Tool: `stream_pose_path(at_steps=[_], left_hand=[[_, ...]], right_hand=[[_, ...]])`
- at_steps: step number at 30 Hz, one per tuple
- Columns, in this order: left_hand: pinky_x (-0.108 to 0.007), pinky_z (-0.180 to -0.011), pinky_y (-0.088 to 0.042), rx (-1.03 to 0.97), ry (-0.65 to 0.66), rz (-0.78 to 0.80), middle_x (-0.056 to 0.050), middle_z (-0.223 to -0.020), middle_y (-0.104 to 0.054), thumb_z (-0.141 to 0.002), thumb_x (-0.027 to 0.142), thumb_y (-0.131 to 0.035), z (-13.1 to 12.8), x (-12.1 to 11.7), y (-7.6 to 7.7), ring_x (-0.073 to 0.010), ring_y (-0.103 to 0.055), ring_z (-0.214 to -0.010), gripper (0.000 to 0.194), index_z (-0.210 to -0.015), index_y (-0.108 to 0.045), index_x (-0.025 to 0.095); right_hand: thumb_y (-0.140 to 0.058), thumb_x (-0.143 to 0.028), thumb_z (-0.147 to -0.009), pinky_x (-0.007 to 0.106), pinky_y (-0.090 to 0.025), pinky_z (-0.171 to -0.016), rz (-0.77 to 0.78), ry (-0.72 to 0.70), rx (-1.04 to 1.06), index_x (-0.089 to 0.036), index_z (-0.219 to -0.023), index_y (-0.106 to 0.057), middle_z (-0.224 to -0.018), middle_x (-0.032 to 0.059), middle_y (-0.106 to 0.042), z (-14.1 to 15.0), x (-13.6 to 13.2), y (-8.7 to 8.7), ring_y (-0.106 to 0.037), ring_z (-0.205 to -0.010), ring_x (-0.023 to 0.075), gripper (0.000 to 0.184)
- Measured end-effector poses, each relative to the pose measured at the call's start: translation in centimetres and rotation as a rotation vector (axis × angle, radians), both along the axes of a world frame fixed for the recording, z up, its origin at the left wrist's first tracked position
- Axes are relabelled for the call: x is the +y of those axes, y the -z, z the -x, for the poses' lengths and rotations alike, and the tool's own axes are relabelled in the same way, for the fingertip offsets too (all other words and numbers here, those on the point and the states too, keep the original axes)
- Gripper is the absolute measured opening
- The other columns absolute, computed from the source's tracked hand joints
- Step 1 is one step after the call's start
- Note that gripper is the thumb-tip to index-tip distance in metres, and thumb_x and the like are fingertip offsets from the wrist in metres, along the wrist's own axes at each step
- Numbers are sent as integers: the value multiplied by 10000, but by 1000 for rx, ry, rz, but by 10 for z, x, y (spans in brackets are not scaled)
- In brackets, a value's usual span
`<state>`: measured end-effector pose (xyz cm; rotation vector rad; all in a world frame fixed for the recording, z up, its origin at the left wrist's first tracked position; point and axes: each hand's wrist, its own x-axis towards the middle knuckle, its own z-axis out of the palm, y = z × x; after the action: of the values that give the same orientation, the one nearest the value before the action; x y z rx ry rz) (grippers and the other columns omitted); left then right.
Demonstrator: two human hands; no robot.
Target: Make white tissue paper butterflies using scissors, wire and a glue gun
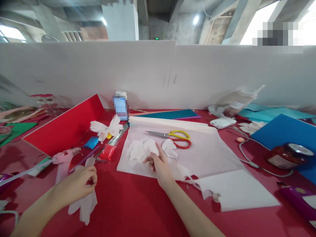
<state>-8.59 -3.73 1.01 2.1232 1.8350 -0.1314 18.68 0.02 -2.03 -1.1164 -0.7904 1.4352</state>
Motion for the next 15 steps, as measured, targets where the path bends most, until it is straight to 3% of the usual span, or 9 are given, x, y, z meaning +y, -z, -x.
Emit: stream_pose_path(at_steps=[5,10,13,15], left_hand=[[-289,-685,-392,202,15,-5,-52,-834,-632,-714,28,-417,-1,3,-7,-200,-597,-829,194,-639,-511,180],[-265,-565,-327,259,-27,-90,-36,-809,-634,-764,87,-389,13,3,-15,-169,-593,-713,164,-701,-504,186],[-249,-504,-277,198,-91,-135,3,-745,-629,-801,184,-388,8,-3,-23,-161,-580,-631,127,-773,-508,212],[-245,-536,-304,143,0,-196,18,-702,-616,-800,188,-399,-7,-8,-28,-154,-576,-626,118,-777,-510,217]], right_hand=[[-603,-338,-707,205,-203,-430,-34,10,-39,-134,-1310,-379,-612,-2,-628,0,5,8,-336,-436,77,675],[-560,-334,-744,208,-240,-451,-125,-1,-83,-171,-1201,-447,-589,-40,-582,-2,6,11,-359,-467,83,498],[-584,-320,-752,207,-276,-457,-190,-134,-124,-178,-1078,-539,-604,-39,-574,2,-1,5,-382,-472,76,359],[-644,-302,-725,214,-328,-467,-209,-292,-144,-163,-1034,-594,-670,-9,-604,8,-9,-1,-437,-492,81,342]])
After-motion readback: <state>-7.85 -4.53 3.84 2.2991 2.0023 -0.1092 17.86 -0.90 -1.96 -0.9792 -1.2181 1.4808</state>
